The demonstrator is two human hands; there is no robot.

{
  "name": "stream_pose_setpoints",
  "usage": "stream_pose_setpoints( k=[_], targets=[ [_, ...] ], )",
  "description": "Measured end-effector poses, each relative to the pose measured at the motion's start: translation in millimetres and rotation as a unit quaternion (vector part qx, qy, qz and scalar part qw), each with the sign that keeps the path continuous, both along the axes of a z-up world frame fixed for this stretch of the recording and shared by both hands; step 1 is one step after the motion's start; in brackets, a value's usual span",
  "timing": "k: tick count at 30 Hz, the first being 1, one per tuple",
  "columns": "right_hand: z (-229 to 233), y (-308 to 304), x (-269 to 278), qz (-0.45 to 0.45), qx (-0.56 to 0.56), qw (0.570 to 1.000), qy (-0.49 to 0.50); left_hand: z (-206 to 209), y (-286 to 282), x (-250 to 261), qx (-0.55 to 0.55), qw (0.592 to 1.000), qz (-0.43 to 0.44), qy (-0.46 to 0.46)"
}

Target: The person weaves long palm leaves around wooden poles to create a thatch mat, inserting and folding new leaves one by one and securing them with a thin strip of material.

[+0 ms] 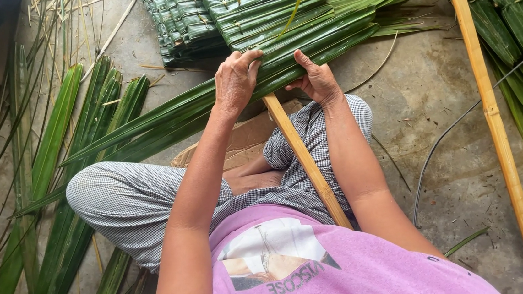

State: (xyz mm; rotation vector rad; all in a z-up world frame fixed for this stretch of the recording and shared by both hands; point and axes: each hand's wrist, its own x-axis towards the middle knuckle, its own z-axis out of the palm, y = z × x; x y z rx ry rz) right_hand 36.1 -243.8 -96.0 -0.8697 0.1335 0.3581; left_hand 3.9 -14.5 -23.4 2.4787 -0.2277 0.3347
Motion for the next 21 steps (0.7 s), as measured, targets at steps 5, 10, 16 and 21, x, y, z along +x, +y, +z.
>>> stream_pose_setpoints(
  k=[5, 10, 16, 21],
  targets=[
    [-1, -1, -1, -0.001, 0.003, 1.000, 0.004, -12, 1, 1, -0.002, 1.000, -0.005, -0.031],
    [7, -5, -3, -0.012, -0.012, 0.999, 0.038, -18, 0, -10, 0.059, 0.983, -0.004, -0.172],
    [10, -7, -3, -0.011, -0.014, 0.996, 0.090, -23, -6, -52, 0.133, 0.939, -0.024, -0.317],
    [13, -2, -4, -0.018, -0.026, 0.991, 0.126, -20, -2, -59, 0.172, 0.926, -0.035, -0.335]
  ],
)
